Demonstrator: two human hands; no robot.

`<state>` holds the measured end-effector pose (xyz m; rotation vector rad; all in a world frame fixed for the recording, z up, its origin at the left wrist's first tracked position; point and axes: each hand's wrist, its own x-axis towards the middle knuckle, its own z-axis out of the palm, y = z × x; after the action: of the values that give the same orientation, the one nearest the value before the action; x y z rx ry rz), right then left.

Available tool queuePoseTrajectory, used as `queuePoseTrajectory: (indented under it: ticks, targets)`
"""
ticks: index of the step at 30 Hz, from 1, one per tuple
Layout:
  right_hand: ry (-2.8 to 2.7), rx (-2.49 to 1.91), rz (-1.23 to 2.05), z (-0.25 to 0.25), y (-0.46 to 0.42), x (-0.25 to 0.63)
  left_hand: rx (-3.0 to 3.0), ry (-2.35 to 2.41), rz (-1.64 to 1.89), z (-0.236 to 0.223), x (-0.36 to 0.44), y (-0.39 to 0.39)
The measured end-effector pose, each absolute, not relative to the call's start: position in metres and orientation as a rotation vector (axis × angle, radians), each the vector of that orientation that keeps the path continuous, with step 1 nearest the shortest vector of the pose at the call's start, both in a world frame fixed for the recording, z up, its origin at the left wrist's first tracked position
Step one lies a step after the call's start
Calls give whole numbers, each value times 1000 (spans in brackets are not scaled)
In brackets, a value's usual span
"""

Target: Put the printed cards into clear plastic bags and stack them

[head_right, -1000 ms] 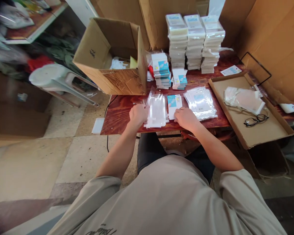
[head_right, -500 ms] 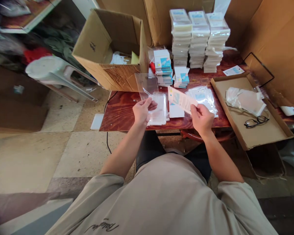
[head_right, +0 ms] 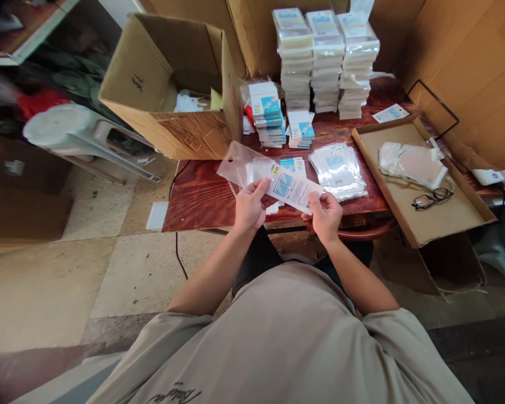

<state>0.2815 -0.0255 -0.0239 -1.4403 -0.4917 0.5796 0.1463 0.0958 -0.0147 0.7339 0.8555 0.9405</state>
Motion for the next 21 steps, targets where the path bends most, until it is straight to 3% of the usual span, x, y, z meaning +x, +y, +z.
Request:
queuePoseTrajectory:
  ticks: [7, 16, 21]
  targets:
    - [-537, -1321, 630, -40, 2, 260, 773, 752, 866, -8, 152, 59]
    - [-742, -1296, 1106, -26, -12, 283, 868, 823, 904, -21, 130, 78]
    - [-621, -1461, 944, -28, -10, 274, 1004, 821, 937, -22, 125, 73]
